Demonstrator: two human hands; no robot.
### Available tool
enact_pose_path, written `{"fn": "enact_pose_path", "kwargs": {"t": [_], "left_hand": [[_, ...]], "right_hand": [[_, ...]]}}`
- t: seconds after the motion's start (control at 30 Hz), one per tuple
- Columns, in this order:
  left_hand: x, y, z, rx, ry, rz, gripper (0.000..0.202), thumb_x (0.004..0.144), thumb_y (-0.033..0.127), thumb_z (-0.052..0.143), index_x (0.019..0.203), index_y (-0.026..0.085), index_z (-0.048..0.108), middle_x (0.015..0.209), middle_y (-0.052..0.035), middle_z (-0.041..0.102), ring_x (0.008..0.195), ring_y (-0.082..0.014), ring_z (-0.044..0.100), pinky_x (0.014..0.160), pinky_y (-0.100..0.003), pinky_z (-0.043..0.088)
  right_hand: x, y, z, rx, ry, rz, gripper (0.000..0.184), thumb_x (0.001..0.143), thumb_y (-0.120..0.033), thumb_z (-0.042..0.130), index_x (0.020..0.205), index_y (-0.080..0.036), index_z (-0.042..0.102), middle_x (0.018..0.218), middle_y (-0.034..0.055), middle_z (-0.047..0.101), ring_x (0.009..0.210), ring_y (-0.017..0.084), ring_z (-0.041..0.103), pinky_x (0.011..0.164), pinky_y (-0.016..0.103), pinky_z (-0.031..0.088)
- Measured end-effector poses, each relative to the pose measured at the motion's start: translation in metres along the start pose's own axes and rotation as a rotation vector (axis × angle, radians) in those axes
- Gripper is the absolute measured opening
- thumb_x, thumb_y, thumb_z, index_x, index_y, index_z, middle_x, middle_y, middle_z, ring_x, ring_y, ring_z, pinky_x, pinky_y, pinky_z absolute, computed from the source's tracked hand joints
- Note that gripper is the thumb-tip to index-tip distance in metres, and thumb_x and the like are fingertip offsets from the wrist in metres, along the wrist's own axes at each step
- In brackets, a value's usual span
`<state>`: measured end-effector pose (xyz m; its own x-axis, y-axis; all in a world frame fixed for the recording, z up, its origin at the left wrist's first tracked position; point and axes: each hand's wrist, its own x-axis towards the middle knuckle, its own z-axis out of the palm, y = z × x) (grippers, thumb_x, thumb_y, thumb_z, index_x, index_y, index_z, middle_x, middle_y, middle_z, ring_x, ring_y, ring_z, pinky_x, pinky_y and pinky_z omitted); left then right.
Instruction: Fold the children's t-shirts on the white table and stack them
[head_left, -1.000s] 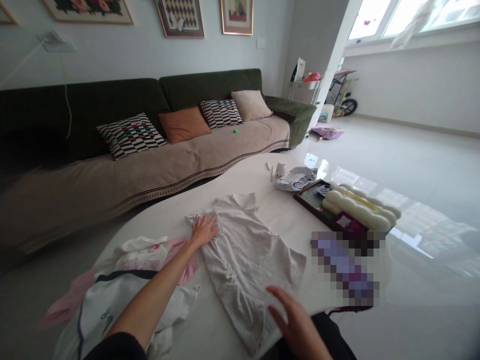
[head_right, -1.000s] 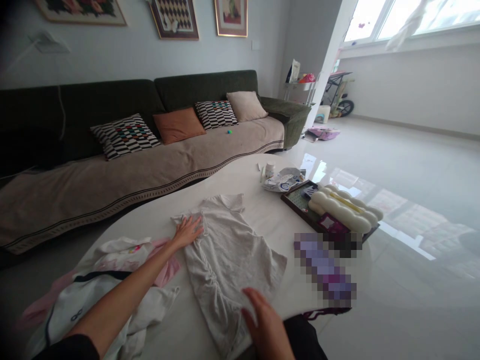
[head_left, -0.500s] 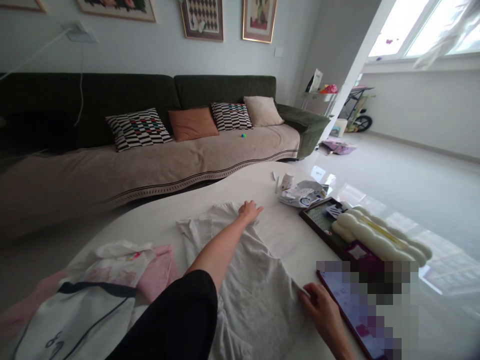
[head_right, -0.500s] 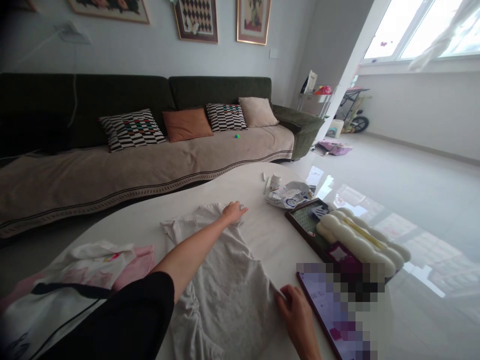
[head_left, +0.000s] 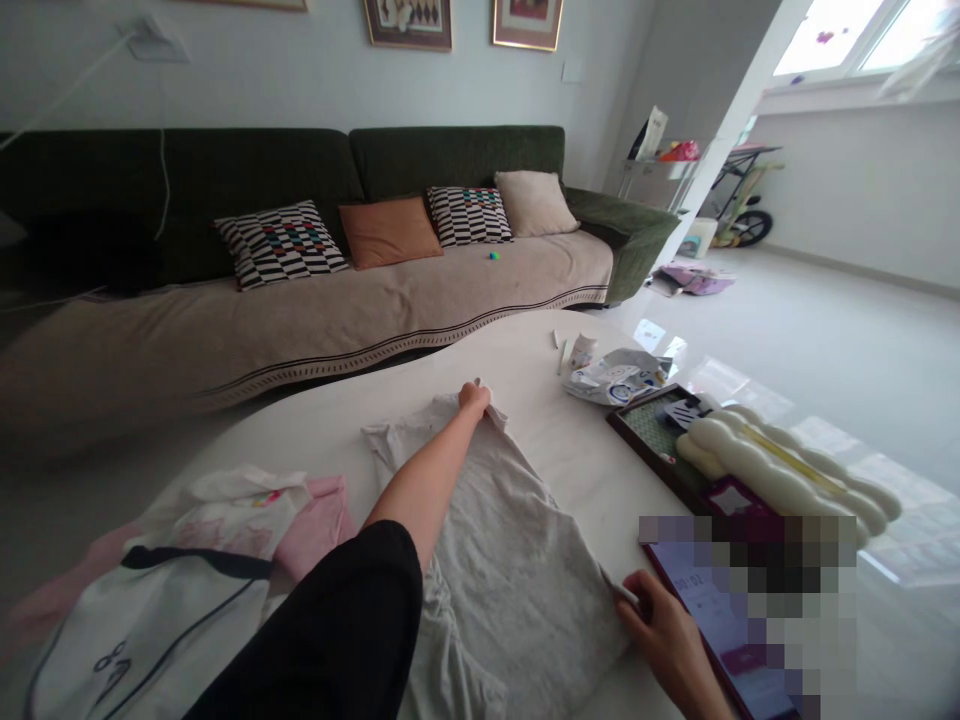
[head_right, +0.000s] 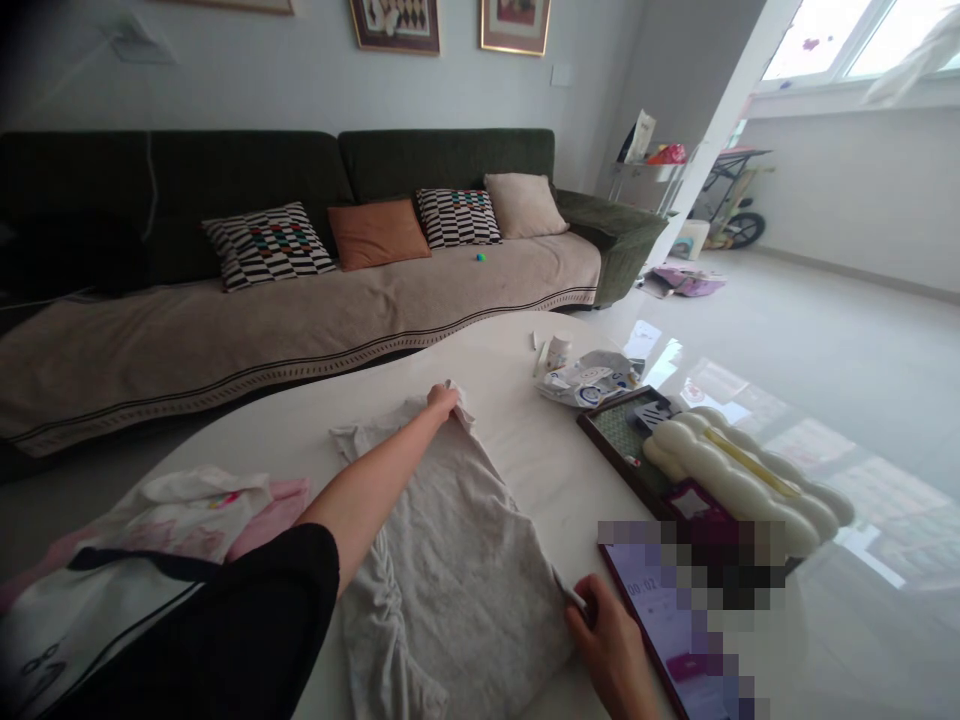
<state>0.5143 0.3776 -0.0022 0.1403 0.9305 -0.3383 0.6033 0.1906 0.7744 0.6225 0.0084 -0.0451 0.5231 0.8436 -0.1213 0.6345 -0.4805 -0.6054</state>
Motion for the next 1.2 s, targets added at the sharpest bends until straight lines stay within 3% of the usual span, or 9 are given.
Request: {"fn": "enact_pose_path", "kwargs": {"t": [0.1,0.2,0.3,0.4,0.5,0.67,0.9,1.03,1.2], "left_hand": [[0.003,0.003,-0.021,-0.159,-0.094,-0.062,0.019,0.072,0.012,0.05,0.09,0.011,0.056,0.069,-0.0065,0.064,0.072,-0.0186,0.062,0.06,-0.024,0.048],[0.0,0.002,-0.049,-0.295,-0.207,-0.085,0.013,0.071,0.01,0.051,0.082,0.011,0.057,0.06,-0.0013,0.06,0.057,-0.0127,0.059,0.059,-0.023,0.049],[-0.01,-0.014,-0.08,-0.378,-0.278,-0.106,0.006,0.071,0.011,0.052,0.075,0.012,0.056,0.058,0.0004,0.058,0.052,-0.0094,0.057,0.059,-0.021,0.05],[-0.023,-0.044,-0.101,-0.388,-0.275,-0.154,0.003,0.072,0.01,0.052,0.07,0.012,0.054,0.058,0.0009,0.056,0.051,-0.0081,0.055,0.057,-0.02,0.049],[-0.031,-0.073,-0.108,-0.342,-0.22,-0.203,0.006,0.078,0.01,0.049,0.075,0.011,0.054,0.062,0.0009,0.056,0.054,-0.0067,0.054,0.058,-0.019,0.048],[-0.03,-0.091,-0.105,-0.196,-0.056,-0.202,0.021,0.084,0.028,0.047,0.098,0.012,0.053,0.087,-0.0036,0.058,0.07,-0.0101,0.056,0.061,-0.025,0.048],[-0.04,-0.104,-0.104,0.143,0.194,-0.072,0.031,0.068,0.014,0.056,0.098,0.019,0.053,0.095,-0.0068,0.062,0.093,-0.0191,0.055,0.07,-0.024,0.041],[-0.036,-0.101,-0.107,0.273,0.153,-0.051,0.02,0.068,0.033,0.057,0.081,0.018,0.059,0.083,-0.0081,0.065,0.087,-0.0221,0.059,0.067,-0.026,0.041],[-0.017,-0.072,-0.106,0.367,0.111,0.063,0.038,0.064,0.055,0.056,0.072,0.019,0.061,0.087,-0.0088,0.065,0.095,-0.025,0.055,0.072,-0.027,0.04]], "right_hand": [[-0.003,-0.002,-0.002,0.036,0.038,-0.037,0.029,0.075,-0.041,0.044,0.081,-0.017,0.057,0.053,-0.0026,0.051,0.05,0.013,0.052,0.047,0.021,0.041],[-0.015,-0.01,-0.001,0.062,0.209,-0.17,0.025,0.077,-0.037,0.044,0.085,-0.017,0.056,0.075,0.0032,0.062,0.067,0.015,0.061,0.059,0.022,0.049],[-0.034,-0.024,0.009,-0.013,0.381,-0.472,0.015,0.076,-0.024,0.045,0.088,-0.019,0.052,0.105,0.0081,0.06,0.094,0.019,0.059,0.076,0.026,0.05],[-0.049,-0.037,0.026,-0.091,0.343,-0.818,0.027,0.076,-0.012,0.041,0.101,-0.015,0.05,0.115,0.0122,0.056,0.11,0.021,0.051,0.085,0.029,0.048],[-0.055,-0.043,0.043,-0.148,0.283,-1.005,0.038,0.078,-0.008,0.038,0.116,-0.012,0.044,0.116,0.0144,0.056,0.116,0.022,0.045,0.087,0.03,0.048],[-0.058,-0.033,0.052,-0.249,0.193,-1.026,0.05,0.082,-0.01,0.034,0.131,-0.015,0.032,0.12,0.0103,0.054,0.115,0.02,0.047,0.089,0.029,0.046],[-0.061,-0.025,0.053,-0.385,0.037,-1.024,0.054,0.082,-0.014,0.038,0.135,-0.02,0.03,0.127,0.0046,0.047,0.115,0.019,0.045,0.092,0.027,0.044],[-0.059,-0.023,0.057,-0.355,-0.001,-0.997,0.055,0.082,-0.014,0.041,0.135,-0.021,0.03,0.128,0.0042,0.047,0.117,0.02,0.043,0.092,0.029,0.043],[-0.058,-0.019,0.059,-0.346,0.005,-1.012,0.055,0.083,-0.014,0.04,0.136,-0.021,0.028,0.127,0.0042,0.047,0.116,0.02,0.045,0.092,0.028,0.044]]}}
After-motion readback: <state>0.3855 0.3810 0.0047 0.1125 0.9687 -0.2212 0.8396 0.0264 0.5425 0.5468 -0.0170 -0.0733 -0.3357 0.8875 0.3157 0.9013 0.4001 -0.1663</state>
